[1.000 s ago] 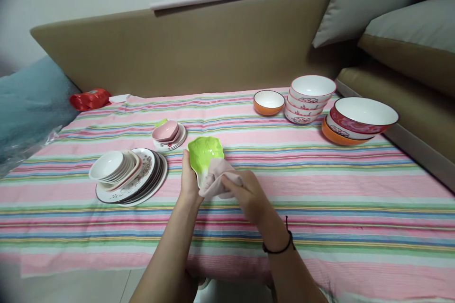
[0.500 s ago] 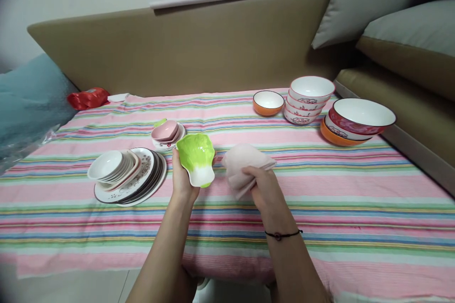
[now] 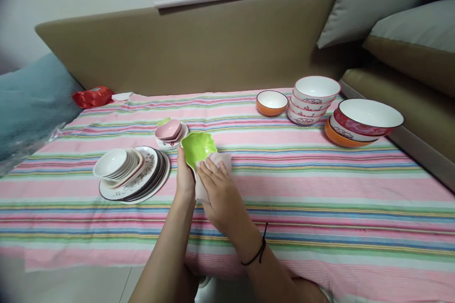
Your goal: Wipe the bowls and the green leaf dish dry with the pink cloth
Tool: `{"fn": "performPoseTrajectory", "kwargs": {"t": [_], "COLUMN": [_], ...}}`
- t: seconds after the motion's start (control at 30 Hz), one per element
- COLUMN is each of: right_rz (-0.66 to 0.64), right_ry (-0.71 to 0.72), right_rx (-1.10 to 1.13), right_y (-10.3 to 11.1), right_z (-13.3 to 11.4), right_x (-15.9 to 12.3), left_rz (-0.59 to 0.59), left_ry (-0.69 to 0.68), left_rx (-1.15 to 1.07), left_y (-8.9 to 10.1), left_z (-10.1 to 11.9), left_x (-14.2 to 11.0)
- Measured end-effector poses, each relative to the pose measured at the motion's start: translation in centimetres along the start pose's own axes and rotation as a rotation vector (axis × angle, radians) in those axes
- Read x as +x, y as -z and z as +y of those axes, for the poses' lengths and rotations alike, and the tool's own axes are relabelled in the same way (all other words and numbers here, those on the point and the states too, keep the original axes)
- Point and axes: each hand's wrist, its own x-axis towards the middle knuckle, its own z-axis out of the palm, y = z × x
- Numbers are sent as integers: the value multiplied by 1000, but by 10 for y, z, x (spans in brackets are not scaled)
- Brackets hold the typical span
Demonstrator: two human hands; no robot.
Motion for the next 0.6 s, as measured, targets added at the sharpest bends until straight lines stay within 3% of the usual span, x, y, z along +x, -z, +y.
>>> {"fn": "performPoseTrajectory", "kwargs": {"t": [0.13, 0.23, 0.33, 0.4, 0.43, 0.5, 0.6], "right_rz": [93, 244, 644, 906, 954, 891, 601], "right_ry": [-48, -378, -744, -800, -787, -695, -408], "right_rx": [242, 557, 830, 906, 896, 793, 507], "right_y": [4, 15, 29, 37, 40, 42, 33], "right_z": [-10, -6, 8, 17, 20, 20, 11], "right_x": [-4, -7, -7, -5, -4, -2, -1], "left_rz": [33, 5, -78, -103, -110, -124, -135], "left_ry": [-54, -114, -121, -115, -108, -89, -62], "left_rx": [-10, -21, -40, -47, -47, -47, -57], "left_y": [4, 3, 0, -1, -2, -2, -4], "left_z": [6, 6, 3, 2, 2, 0, -2], "left_x": [2, 4, 4, 3, 3, 2, 1]}}
